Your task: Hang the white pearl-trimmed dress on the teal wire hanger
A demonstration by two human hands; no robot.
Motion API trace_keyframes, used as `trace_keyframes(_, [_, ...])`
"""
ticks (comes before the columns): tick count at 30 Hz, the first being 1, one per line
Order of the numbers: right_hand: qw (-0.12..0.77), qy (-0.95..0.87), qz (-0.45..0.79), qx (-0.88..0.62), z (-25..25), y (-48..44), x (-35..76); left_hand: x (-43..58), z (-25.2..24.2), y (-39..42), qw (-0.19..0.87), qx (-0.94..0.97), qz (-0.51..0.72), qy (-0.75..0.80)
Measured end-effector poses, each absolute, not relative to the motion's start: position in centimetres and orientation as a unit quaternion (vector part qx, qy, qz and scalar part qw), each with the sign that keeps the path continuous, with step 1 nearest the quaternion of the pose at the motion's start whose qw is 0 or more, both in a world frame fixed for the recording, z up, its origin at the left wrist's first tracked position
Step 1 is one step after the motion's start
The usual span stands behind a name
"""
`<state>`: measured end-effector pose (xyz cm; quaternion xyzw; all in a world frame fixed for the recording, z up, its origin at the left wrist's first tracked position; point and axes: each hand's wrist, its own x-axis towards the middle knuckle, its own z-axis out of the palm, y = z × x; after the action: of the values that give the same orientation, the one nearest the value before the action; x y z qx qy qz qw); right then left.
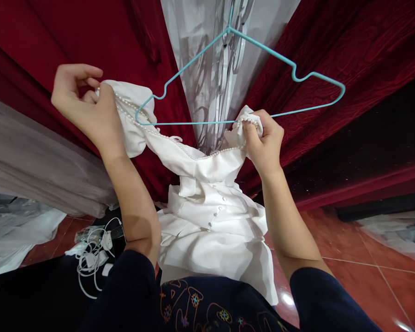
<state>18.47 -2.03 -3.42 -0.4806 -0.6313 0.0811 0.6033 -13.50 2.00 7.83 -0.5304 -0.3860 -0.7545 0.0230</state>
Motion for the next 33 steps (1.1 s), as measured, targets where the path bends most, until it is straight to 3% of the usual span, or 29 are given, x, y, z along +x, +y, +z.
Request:
trace_keyframes(6, [0.603,-0.625,0.082,-0.488,-3.7,-1.7,17.7,-11.4,8.5,2.4,0.029,-0.626,-0.679,-0.382])
trace_keyframes(11, [0.62,-0.626,0.083,-0.465,-3.8,-1.7,17.5,-9.0,7.6,4.6,-0.145,-0.66,-0.611,-0.412])
trace_keyframes(16, [0.611,-0.634,0.082,-0.467,-3.7,-1.7,18.3,-11.1,6.4,6.3,-0.095,-0.608,-0.653,-0.441])
trace_keyframes(19, [0.612,-0.632,0.081,-0.469,-3.8,-1.8,18.3,-12.6,5.9,6.8,-0.121,-0.587,-0.678,-0.426])
trace_keyframes(33, [0.617,-0.62,0.073,-0.48,-3.7,-1.8,18.4,-14.1,2.2,3.5,-0.124,-0.645,-0.628,-0.418])
